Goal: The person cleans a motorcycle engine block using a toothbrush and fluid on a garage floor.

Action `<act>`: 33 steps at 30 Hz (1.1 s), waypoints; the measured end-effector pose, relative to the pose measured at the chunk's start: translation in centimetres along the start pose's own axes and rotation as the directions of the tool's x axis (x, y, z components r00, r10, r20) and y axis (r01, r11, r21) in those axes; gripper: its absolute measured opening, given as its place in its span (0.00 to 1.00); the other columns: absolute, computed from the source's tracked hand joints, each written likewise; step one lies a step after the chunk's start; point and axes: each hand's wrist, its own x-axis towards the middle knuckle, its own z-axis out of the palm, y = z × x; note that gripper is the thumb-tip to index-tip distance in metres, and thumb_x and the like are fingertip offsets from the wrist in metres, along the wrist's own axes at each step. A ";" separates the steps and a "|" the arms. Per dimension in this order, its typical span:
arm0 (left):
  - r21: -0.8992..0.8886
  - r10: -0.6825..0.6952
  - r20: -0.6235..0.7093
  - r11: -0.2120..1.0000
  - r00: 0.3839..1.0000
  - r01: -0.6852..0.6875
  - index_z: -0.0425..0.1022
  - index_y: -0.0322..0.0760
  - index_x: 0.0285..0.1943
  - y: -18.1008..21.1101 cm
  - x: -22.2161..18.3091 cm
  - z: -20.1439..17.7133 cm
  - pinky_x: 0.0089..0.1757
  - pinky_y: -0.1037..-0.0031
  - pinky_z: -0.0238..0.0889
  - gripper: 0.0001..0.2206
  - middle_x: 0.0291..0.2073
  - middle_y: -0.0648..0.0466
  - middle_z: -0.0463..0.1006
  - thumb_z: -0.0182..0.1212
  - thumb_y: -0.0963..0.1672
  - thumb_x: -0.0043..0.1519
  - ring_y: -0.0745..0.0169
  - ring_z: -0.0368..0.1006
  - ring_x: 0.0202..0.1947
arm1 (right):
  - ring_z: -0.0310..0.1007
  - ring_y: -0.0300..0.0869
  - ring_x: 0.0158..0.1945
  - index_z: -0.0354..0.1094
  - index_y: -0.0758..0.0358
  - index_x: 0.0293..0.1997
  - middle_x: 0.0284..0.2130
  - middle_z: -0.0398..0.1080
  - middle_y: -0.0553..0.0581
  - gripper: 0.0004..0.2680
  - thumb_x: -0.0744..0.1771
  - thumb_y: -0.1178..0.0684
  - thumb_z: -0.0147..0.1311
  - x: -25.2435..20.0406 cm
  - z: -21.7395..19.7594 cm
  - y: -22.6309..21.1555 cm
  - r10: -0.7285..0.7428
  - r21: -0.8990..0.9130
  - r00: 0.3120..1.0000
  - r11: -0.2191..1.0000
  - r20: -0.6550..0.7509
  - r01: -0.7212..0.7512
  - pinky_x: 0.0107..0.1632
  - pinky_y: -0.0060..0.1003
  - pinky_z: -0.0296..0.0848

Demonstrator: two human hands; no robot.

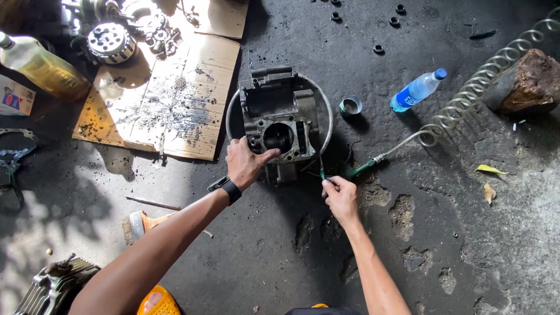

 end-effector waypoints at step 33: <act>0.327 -0.145 0.057 0.938 0.988 0.119 0.50 0.10 0.69 4.9 -2.3 0.8 0.55 0.52 0.55 0.53 0.56 0.35 0.65 0.76 0.55 0.47 0.41 0.62 0.56 | 0.78 0.57 0.41 0.76 0.63 0.37 0.34 0.76 0.65 0.04 0.70 0.57 0.58 19.5 9.4 -23.2 -0.349 -0.796 0.735 -0.059 0.582 0.602 0.46 0.50 0.75</act>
